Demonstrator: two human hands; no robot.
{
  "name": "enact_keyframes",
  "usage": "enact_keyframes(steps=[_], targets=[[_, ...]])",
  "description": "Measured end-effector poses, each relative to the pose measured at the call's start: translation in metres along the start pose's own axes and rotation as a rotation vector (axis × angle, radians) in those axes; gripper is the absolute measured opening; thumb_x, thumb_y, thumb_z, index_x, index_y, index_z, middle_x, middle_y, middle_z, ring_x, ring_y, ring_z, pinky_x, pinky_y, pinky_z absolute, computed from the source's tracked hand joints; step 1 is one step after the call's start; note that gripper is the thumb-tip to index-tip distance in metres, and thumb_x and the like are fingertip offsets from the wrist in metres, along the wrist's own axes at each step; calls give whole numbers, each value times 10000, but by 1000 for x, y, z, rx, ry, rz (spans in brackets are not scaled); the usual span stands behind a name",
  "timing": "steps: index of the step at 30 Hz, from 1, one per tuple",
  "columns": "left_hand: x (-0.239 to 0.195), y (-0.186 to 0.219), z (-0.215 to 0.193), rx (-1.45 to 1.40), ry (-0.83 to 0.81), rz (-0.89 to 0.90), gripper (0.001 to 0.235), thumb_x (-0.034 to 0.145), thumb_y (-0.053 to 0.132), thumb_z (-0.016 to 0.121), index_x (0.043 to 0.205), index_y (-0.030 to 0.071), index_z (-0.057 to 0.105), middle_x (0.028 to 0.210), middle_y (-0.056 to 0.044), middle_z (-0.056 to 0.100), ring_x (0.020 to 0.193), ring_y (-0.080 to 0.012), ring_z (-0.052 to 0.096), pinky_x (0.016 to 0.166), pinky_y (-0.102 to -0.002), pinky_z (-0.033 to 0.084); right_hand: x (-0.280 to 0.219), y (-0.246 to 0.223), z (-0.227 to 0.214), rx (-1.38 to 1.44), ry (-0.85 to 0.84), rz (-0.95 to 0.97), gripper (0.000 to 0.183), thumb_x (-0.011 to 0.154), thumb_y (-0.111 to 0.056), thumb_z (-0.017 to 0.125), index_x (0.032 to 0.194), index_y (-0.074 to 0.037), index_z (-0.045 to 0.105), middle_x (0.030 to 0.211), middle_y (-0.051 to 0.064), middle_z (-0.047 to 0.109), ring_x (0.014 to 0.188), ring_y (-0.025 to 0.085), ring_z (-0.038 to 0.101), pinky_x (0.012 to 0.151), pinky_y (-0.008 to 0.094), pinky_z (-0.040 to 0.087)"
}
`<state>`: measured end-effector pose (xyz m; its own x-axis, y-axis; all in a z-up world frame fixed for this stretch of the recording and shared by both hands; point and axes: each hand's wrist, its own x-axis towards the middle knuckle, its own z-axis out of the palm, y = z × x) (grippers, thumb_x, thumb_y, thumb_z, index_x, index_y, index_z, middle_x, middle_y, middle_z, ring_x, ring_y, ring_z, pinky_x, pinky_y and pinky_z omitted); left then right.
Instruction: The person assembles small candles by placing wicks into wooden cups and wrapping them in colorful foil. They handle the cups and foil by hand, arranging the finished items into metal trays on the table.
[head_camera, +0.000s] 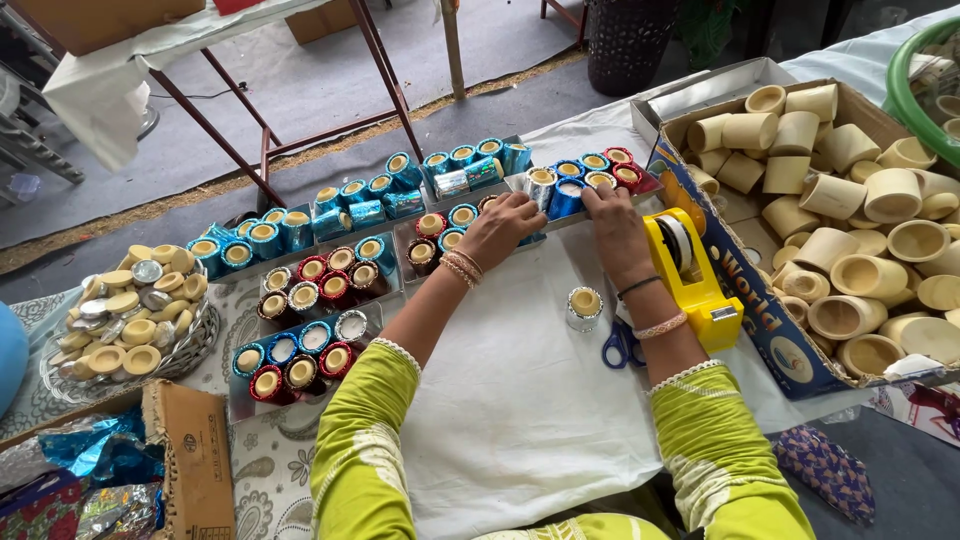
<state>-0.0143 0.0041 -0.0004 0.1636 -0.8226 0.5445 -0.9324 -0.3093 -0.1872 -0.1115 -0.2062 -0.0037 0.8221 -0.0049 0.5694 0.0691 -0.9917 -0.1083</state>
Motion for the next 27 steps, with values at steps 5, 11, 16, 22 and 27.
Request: enact_keyframes(steps=[5,11,16,22,27], targets=[[-5,7,17,61,4,73,215,861,46,696,1059,95,628,1049,-54,640,1114,-227,612,998,-343,550,0,6,11,1,-1,175,325,874,24,571,1190,-37,530,1120,231,639,1018,404,645,830,446,560],[4,35,21,138,57,147,259,852,92,720,1095,90,632,1019,-46,615,1046,-219,601,973,-334,554,0,27,34,256,-167,413,333,993,-23,500,1300,-15,373,1035,364,646,949,550,644,832,609,511],[18,59,30,183,106,176,210,863,100,701,1062,80,637,986,-39,593,996,-208,592,943,-327,547,0,33,37,411,-90,422,309,958,-44,516,1234,-72,380,1031,355,657,956,567,623,839,638,476],[41,72,38,168,65,79,128,867,82,648,995,81,652,929,-42,564,910,-199,570,865,-320,520,4,32,28,571,47,434,308,1022,-56,498,1306,-82,382,1009,299,678,944,487,668,787,563,516],[58,77,97,178,40,-13,61,874,78,653,920,54,685,969,-61,589,925,-203,567,838,-318,513,4,38,34,927,87,549,412,1069,-306,507,1415,-127,373,1092,180,697,985,272,706,832,379,553]])
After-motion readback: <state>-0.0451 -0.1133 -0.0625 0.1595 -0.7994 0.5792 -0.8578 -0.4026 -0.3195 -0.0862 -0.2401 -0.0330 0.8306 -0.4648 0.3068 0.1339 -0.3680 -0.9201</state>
